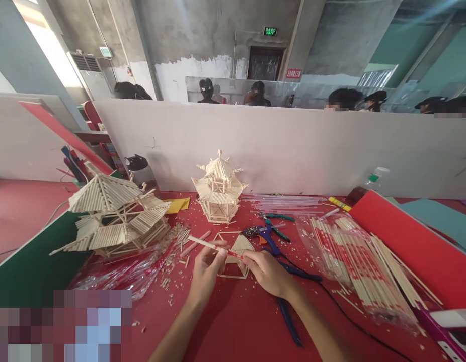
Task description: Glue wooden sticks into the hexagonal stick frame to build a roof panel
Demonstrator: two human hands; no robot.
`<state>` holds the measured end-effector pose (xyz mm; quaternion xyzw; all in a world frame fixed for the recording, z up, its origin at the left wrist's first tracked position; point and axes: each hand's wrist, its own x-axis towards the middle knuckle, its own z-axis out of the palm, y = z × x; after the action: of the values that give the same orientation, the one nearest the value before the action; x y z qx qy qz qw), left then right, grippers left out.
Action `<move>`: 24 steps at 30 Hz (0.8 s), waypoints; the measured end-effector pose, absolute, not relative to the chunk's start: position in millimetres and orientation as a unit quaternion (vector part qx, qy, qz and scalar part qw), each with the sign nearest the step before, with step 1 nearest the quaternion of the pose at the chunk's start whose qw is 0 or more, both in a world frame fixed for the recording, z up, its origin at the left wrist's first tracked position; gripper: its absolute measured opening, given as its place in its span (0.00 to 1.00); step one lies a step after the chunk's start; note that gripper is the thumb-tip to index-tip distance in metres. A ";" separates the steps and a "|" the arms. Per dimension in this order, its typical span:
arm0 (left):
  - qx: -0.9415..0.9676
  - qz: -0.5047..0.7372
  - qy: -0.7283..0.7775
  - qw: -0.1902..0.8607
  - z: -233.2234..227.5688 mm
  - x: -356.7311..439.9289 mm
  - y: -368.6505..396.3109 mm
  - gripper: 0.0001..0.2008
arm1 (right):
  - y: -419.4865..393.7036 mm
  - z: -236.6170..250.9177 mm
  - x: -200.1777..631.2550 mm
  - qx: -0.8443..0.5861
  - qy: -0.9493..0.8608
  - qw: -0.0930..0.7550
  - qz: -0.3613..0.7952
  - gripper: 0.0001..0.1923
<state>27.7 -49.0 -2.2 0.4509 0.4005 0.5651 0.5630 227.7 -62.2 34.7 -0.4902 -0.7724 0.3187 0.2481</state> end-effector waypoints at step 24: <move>0.323 0.627 0.382 0.597 -2.2 14.9 -41.9 0.19 | -52.5 49.1 271.0 -0.332 -0.634 0.499 0.490 0.16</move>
<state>14.9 -41.9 -2.2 0.3231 0.3822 0.6271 0.5969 271.0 -52.5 49.1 -0.3316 -0.6335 0.4900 0.4985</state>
